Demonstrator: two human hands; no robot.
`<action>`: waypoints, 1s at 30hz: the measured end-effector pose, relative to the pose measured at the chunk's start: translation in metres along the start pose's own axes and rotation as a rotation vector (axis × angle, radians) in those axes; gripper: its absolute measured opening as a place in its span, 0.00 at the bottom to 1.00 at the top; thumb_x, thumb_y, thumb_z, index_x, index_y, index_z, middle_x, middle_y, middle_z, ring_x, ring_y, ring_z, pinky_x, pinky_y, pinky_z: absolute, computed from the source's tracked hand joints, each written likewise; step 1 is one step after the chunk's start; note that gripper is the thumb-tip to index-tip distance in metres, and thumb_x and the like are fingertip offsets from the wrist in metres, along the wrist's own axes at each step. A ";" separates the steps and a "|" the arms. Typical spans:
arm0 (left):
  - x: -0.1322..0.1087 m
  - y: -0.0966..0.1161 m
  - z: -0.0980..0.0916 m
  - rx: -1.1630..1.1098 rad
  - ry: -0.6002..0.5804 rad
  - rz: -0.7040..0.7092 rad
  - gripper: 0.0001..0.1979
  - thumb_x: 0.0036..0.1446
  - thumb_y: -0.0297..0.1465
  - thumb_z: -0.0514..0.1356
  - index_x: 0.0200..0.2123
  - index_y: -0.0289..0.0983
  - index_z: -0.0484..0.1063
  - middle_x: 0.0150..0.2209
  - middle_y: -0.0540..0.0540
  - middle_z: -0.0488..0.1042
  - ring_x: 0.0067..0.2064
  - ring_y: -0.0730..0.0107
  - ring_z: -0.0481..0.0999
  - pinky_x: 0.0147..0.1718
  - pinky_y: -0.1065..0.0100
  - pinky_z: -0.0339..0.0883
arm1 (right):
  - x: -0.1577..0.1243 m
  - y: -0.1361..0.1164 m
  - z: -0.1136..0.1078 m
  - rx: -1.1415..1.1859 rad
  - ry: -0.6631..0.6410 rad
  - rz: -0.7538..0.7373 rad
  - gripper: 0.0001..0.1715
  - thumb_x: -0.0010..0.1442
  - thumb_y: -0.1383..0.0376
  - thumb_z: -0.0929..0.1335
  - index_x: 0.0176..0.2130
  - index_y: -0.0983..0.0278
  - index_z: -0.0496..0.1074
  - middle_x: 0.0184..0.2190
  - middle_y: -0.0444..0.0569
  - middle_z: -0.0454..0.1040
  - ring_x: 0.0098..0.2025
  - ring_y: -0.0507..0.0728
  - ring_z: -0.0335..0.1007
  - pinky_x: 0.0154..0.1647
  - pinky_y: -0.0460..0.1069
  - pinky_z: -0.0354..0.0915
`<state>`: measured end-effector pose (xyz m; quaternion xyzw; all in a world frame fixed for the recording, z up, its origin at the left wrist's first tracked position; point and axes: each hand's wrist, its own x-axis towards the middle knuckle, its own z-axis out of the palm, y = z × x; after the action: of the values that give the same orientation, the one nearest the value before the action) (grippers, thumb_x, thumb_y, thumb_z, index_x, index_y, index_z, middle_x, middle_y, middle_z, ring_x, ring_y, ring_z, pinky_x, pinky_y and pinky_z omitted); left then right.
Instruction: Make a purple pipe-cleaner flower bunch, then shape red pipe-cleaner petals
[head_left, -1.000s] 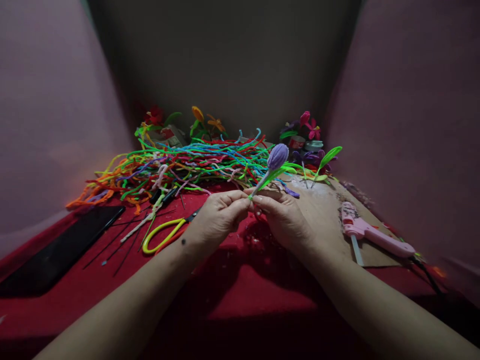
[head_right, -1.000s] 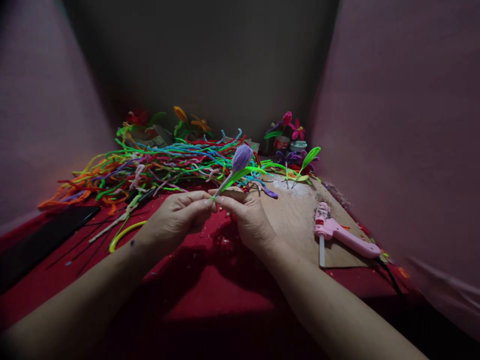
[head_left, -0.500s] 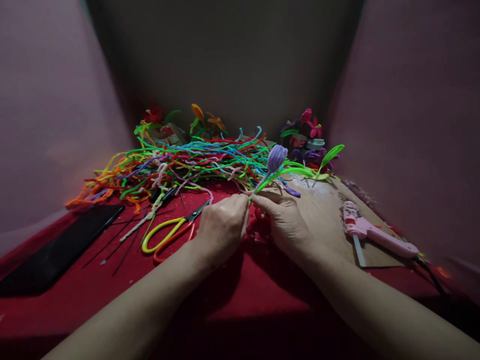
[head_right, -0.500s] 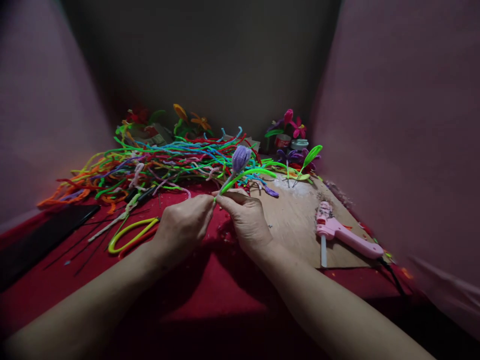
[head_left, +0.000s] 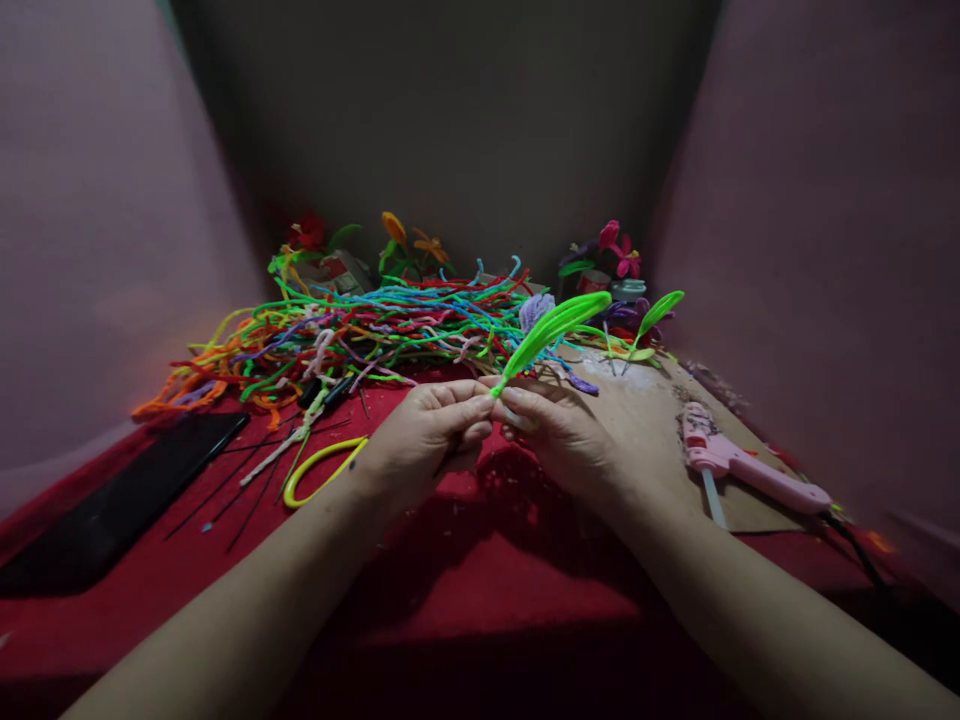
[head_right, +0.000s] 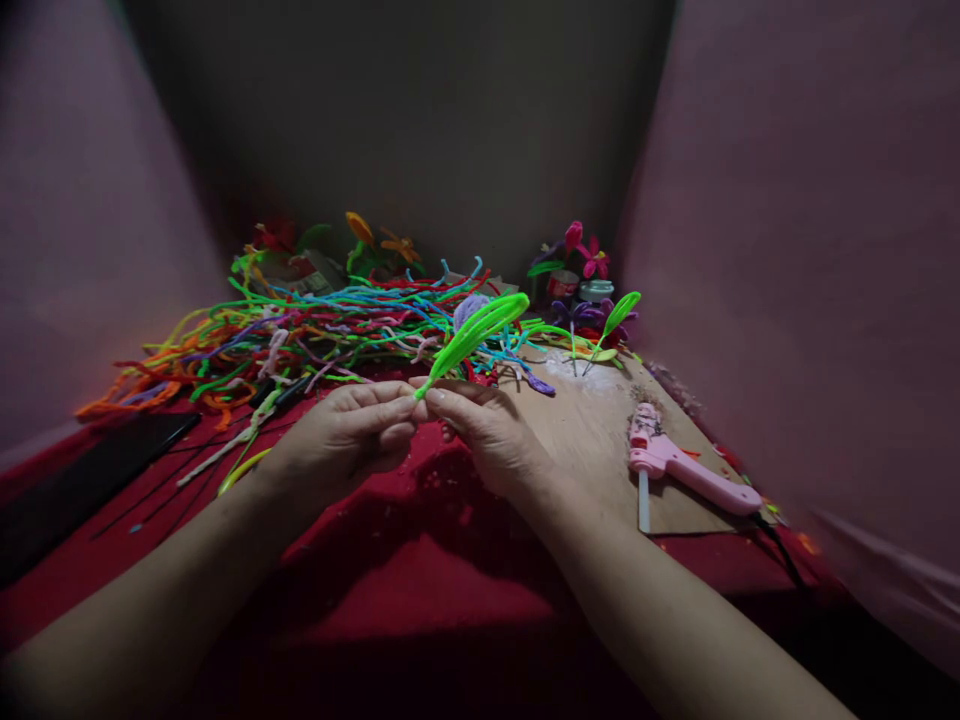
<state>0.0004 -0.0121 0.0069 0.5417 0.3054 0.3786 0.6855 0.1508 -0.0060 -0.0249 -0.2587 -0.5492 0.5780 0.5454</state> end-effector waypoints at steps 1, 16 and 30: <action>0.000 0.001 0.000 -0.062 -0.025 -0.026 0.06 0.54 0.31 0.57 0.32 0.34 0.68 0.18 0.56 0.55 0.17 0.84 0.46 0.16 0.79 0.42 | -0.001 -0.002 0.000 0.000 -0.024 -0.008 0.11 0.52 0.61 0.67 0.36 0.60 0.76 0.30 0.44 0.74 0.32 0.52 0.64 0.37 0.50 0.59; 0.002 -0.020 0.001 1.238 0.359 0.582 0.09 0.57 0.29 0.50 0.31 0.36 0.70 0.23 0.50 0.66 0.26 0.74 0.62 0.27 0.71 0.54 | -0.003 -0.004 0.008 -0.110 0.256 -0.096 0.02 0.47 0.65 0.71 0.27 0.61 0.76 0.30 0.44 0.72 0.36 0.53 0.64 0.43 0.51 0.59; 0.003 -0.001 -0.009 -0.033 -0.064 -0.053 0.06 0.48 0.30 0.60 0.25 0.33 0.67 0.16 0.56 0.56 0.17 0.84 0.47 0.17 0.77 0.41 | -0.002 -0.002 0.000 0.045 0.032 0.058 0.09 0.48 0.61 0.70 0.32 0.61 0.76 0.27 0.46 0.73 0.31 0.52 0.63 0.30 0.48 0.58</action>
<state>-0.0055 -0.0054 0.0035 0.5340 0.2912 0.3476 0.7136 0.1521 -0.0082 -0.0232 -0.2713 -0.5196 0.6015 0.5429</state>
